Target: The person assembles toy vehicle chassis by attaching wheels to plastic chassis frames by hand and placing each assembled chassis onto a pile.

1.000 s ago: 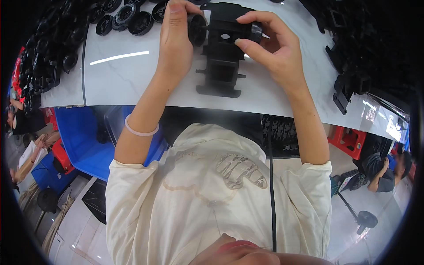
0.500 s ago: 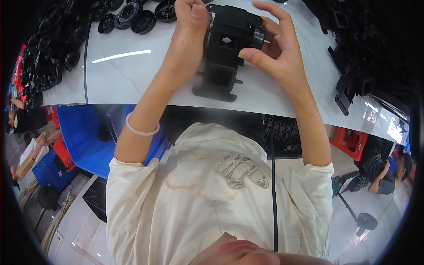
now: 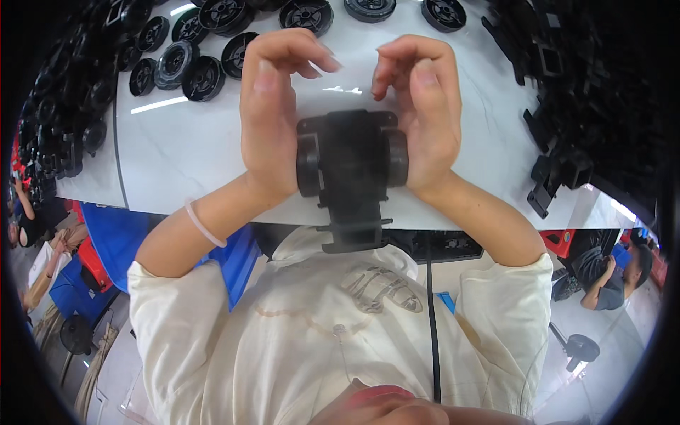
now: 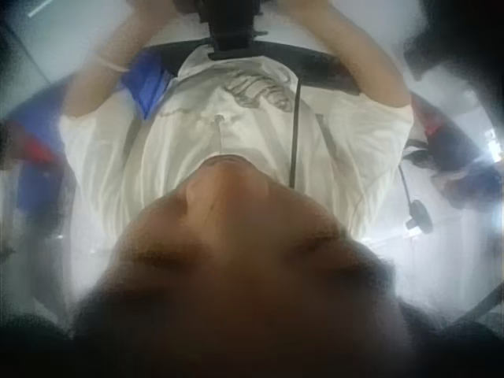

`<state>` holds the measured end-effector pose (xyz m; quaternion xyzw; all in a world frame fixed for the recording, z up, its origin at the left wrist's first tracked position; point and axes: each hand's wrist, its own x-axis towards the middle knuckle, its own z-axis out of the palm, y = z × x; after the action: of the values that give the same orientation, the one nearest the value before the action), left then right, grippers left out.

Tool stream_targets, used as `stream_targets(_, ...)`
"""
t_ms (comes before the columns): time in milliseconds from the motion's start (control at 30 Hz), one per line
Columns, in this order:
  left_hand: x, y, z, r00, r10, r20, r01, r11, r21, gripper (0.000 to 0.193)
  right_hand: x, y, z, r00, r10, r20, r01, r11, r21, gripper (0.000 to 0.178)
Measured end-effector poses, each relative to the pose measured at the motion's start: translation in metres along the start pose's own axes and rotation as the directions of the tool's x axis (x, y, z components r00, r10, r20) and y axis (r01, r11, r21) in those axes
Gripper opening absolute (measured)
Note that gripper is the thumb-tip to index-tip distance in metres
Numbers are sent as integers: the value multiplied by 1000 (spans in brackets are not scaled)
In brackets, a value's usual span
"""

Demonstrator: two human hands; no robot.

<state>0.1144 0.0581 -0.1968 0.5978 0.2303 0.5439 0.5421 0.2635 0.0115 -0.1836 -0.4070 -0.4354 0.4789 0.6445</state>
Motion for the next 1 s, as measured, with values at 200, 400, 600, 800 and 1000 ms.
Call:
stream_targets(200, 1, 3, 5, 1000, -9, 27, 10, 999, -47, 44, 7, 0, -6, 999, 37, 30, -37, 999, -6, 29)
stream_targets(400, 27, 1, -1, 994, -65, 88, 54, 991, 125, 39, 6, -7, -6, 999, 27, 38, -21, 990, -139, 26)
stream_targets(600, 49, 13, -15, 986, 82, 144, -156, 756, 635, 9, 32, -11, -18, 895, -281, 347, 445, 495, -746, 18)
stream_targets(800, 42, 25, -40, 884, 0, 467, -447, 285, 848, 17, 46, -18, -60, 886, -189, 424, 403, -138, -905, 28)
stream_targets(1000, 38, 27, -40, 906, -224, 359, -336, 137, 932, 24, 27, -32, -55, 958, -107, 265, 258, -74, -963, 26)
